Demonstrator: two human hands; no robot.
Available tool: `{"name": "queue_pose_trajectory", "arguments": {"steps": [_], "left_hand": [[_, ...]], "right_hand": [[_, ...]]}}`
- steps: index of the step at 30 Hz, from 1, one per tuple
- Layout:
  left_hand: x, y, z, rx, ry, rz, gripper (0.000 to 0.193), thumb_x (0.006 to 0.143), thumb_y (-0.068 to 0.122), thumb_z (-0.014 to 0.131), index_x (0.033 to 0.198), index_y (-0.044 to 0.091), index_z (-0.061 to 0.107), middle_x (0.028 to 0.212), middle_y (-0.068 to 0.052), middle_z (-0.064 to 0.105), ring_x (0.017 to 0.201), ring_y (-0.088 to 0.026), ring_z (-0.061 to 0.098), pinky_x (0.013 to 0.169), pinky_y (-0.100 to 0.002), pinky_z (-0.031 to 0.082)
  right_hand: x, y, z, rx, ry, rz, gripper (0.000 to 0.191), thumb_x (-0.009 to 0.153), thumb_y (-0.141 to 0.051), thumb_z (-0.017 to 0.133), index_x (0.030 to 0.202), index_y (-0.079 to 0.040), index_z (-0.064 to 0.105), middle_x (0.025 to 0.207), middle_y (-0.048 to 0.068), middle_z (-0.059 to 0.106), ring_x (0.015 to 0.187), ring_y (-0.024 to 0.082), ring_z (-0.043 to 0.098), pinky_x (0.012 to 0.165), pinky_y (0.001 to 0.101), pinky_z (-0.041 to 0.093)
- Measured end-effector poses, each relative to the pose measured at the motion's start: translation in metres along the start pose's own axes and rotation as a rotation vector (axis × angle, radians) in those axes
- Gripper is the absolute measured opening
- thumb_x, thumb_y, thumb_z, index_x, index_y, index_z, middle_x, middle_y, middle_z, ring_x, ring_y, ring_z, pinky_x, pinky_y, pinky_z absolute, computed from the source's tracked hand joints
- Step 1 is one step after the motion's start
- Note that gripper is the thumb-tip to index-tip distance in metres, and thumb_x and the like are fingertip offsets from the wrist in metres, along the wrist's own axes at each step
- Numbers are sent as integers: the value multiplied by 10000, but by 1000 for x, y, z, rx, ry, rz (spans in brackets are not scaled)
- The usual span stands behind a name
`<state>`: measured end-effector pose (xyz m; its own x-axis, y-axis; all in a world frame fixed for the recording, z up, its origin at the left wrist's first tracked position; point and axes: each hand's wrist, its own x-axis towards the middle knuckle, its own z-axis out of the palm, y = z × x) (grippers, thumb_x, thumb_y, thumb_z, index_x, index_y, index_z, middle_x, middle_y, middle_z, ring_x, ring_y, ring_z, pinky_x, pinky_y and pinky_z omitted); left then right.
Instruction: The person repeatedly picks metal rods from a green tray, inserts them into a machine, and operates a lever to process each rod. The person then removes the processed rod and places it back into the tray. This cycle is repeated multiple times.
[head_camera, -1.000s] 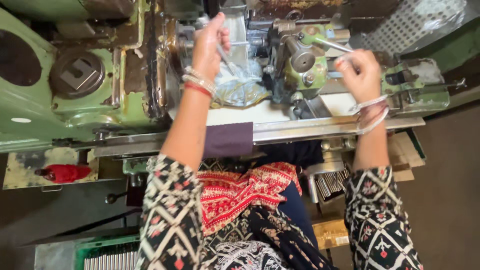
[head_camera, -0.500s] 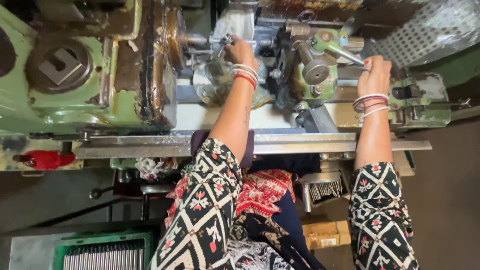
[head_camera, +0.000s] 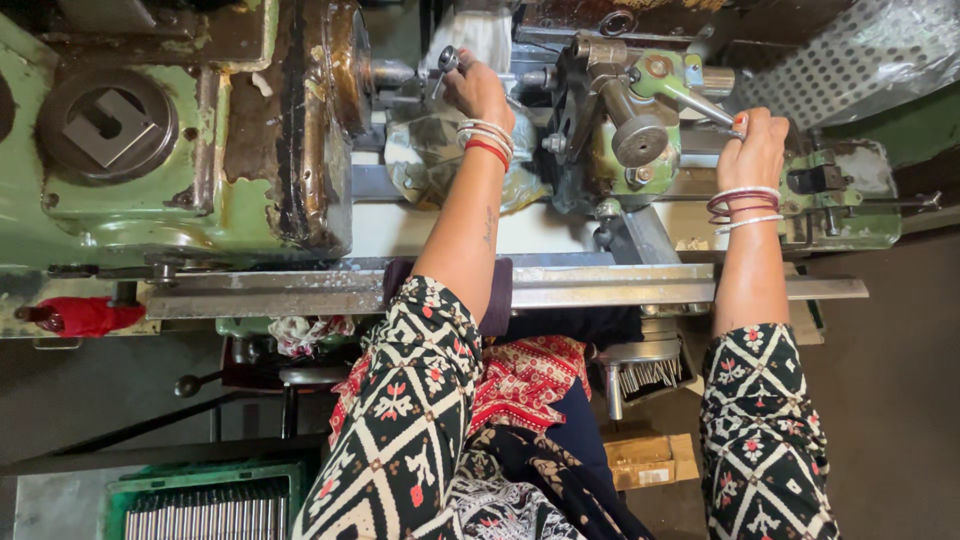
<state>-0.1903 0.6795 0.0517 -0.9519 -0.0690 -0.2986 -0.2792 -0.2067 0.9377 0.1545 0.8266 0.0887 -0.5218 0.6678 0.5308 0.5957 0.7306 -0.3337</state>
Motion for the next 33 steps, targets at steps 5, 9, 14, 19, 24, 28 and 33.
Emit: {"name": "queue_pose_trajectory", "arguments": {"steps": [5,9,14,19,24,28,33], "left_hand": [[-2,4,0,3,-24,-35,550,1017,402,503,1228,-96,602,1305,-317,543,1202,-401,568,986,-479,479],[-3,6,-4,48,3,-9,510,1009,391,541,1192,-70,663,1277,-303,554,1181,-383,572,966,-470,474],[-7,8,-6,-96,7,36,478,936,393,620,1058,-55,731,1150,-236,709,1001,-335,704,870,-446,554],[2,8,-9,-45,9,-3,485,916,415,641,1048,-33,771,1120,-189,747,981,-302,702,869,-410,537],[25,7,-16,-291,-28,-37,540,929,455,654,1088,-52,754,1162,-191,744,1024,-311,679,915,-412,510],[26,0,-16,-315,-58,63,562,941,478,596,1077,-38,770,1132,-171,792,1027,-290,737,942,-391,523],[21,-4,-23,96,18,-120,530,994,443,580,1084,-42,773,1082,-208,756,941,-318,710,871,-411,537]], "right_hand": [[2,-2,-4,1,-9,10,203,995,17,563,1183,-53,594,1108,265,521,985,477,576,863,538,469],[-1,-6,-4,8,3,-26,175,1014,22,567,1174,-36,606,1123,258,526,1005,476,573,882,540,467],[0,-4,-7,-10,62,-155,97,1030,7,567,1084,-10,645,1191,260,564,1066,474,594,926,530,482],[23,4,-25,4,-308,20,141,1083,-111,567,1101,-22,675,1075,276,638,1014,476,643,897,544,505],[-5,-15,-13,-234,-163,25,148,1021,-111,619,1125,-32,689,1035,295,624,935,496,627,809,575,504],[-7,-13,-12,-176,-187,27,183,946,-81,609,1100,-13,679,1048,308,621,932,497,620,809,578,493],[26,7,-22,-50,-210,-19,148,1024,-82,595,1108,-2,687,1134,321,612,1054,513,602,920,563,482]]}}
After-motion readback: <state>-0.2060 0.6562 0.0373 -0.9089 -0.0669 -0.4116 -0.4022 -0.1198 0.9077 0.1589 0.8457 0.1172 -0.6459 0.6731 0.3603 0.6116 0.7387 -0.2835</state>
